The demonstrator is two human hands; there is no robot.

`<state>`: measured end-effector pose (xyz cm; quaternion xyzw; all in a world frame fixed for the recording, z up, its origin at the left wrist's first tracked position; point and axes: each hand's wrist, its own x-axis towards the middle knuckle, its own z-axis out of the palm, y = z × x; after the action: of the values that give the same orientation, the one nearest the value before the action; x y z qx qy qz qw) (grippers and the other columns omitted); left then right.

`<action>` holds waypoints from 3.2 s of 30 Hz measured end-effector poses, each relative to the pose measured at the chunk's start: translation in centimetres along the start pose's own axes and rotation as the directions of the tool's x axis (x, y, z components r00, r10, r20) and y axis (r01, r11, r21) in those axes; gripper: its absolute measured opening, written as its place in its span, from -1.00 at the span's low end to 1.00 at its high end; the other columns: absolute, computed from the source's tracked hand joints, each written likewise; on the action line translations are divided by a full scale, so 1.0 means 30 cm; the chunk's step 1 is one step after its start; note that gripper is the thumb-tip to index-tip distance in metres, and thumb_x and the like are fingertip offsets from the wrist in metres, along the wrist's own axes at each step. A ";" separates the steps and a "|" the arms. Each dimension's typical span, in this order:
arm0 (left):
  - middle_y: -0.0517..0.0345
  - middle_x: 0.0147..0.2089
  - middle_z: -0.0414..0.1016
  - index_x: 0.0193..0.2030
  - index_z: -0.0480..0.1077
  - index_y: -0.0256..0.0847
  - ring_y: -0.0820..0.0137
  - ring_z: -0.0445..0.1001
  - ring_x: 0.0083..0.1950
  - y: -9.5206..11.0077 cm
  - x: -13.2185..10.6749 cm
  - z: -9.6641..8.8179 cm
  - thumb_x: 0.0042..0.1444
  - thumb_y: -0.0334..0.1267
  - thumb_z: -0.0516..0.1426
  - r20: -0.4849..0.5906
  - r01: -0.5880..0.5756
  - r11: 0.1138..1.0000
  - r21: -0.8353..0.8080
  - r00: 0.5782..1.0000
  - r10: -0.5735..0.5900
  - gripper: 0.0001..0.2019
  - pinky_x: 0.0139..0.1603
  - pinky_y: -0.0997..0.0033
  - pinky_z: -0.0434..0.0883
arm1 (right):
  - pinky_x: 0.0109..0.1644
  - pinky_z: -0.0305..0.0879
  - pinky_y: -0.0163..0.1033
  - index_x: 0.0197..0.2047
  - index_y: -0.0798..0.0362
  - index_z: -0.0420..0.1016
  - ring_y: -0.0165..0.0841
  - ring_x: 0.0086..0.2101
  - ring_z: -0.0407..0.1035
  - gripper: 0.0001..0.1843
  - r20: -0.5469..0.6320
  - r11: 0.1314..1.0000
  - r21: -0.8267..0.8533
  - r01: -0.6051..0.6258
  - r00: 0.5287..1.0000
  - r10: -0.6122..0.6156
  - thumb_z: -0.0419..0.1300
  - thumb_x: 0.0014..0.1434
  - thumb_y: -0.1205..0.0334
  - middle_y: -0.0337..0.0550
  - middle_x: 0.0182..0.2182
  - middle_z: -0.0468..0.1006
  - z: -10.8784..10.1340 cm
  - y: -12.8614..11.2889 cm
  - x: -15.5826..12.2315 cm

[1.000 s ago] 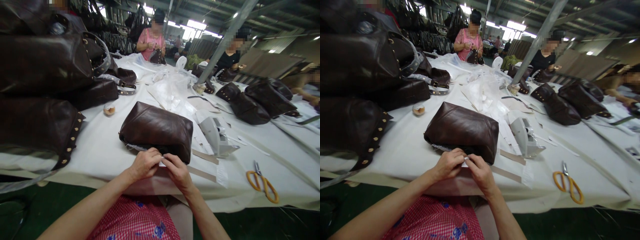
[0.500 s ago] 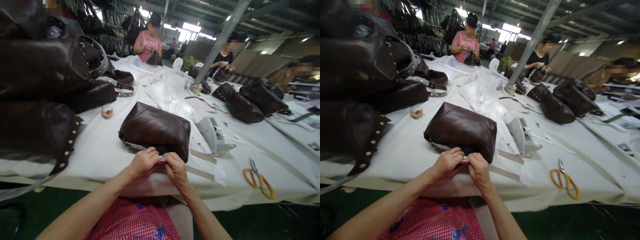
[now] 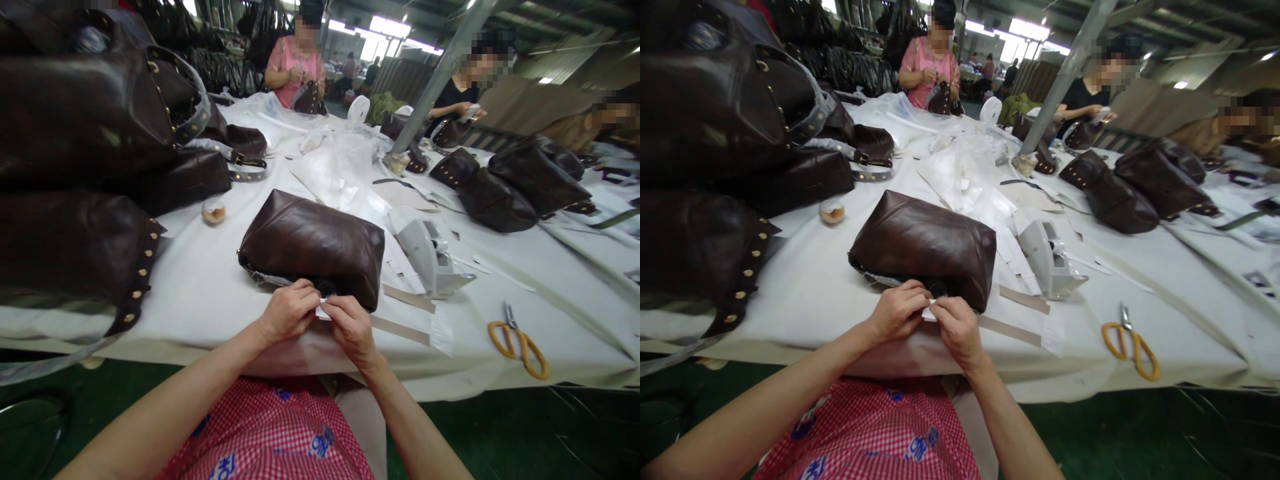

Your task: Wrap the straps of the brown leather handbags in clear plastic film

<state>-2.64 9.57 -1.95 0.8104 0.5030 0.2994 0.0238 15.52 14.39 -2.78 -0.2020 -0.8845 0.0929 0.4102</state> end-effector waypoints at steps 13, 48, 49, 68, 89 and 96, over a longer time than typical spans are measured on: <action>0.01 -0.20 0.54 -0.21 0.42 -0.22 0.22 0.41 -0.07 0.009 0.010 -0.014 0.17 -0.35 0.05 -0.024 0.043 0.996 -0.074 0.999 -0.045 -0.87 -0.08 0.24 0.40 | -0.20 0.39 -0.22 -0.21 0.03 0.50 -0.32 -0.28 0.40 -0.78 0.067 0.994 0.108 -0.033 0.997 0.026 0.04 0.27 0.44 -0.10 -0.32 0.53 -0.031 0.015 0.041; 0.06 -0.21 0.49 -0.14 0.39 -0.19 0.22 0.30 -0.11 0.008 0.071 -0.072 0.16 -0.35 0.00 0.253 0.107 0.993 -0.055 0.963 -0.089 -0.81 -0.04 0.20 0.30 | -0.02 0.42 -0.03 -0.16 0.12 0.52 -0.26 -0.17 0.38 -0.80 0.114 0.930 -0.062 0.362 0.928 -0.354 0.06 0.30 0.43 -0.03 -0.25 0.59 -0.040 0.076 0.040; 0.06 -0.22 0.49 -0.16 0.38 -0.20 0.22 0.31 -0.13 0.006 0.078 -0.083 0.14 -0.34 0.03 0.283 0.096 0.993 -0.066 0.956 -0.073 -0.83 -0.04 0.20 0.30 | -0.01 0.43 -0.02 -0.15 0.13 0.52 -0.25 -0.16 0.39 -0.79 0.126 0.928 -0.059 0.368 0.925 -0.359 0.06 0.30 0.43 -0.02 -0.24 0.59 -0.041 0.078 0.039; 0.02 -0.28 0.52 -0.30 0.41 -0.21 0.17 0.30 -0.12 0.033 0.077 -0.014 0.11 -0.38 0.06 0.130 0.203 0.978 0.056 0.969 -0.209 -0.90 -0.18 0.18 0.34 | -0.05 0.46 -0.12 -0.03 0.07 0.47 -0.26 -0.14 0.43 -0.72 0.037 0.998 0.060 -0.020 0.999 0.017 0.05 0.25 0.43 0.01 -0.16 0.53 -0.023 0.063 0.032; 0.04 -0.28 0.49 -0.25 0.43 -0.18 0.19 0.28 -0.09 -0.003 0.099 -0.046 0.07 -0.44 0.02 0.215 0.128 0.990 -0.060 0.970 -0.113 -0.81 -0.11 0.20 0.33 | 0.05 0.42 0.00 -0.23 0.03 0.51 -0.30 -0.18 0.40 -0.81 0.154 0.949 0.037 0.313 0.936 -0.315 0.10 0.26 0.43 -0.11 -0.30 0.54 -0.037 0.110 0.045; 0.05 -0.26 0.47 -0.20 0.41 -0.20 0.19 0.29 -0.12 -0.010 0.116 -0.096 0.00 -0.32 0.14 0.312 0.079 0.992 -0.100 0.949 -0.044 -0.82 -0.11 0.23 0.32 | 0.10 0.43 -0.01 -0.22 0.11 0.51 -0.29 -0.15 0.43 -0.82 0.166 0.924 0.005 0.383 0.911 -0.379 0.07 0.28 0.43 -0.04 -0.26 0.55 -0.046 0.112 0.051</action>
<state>-3.26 11.85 1.91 0.8285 0.5007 0.1959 0.1567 16.62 18.07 -1.94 -0.0232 -0.9388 0.0150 0.3434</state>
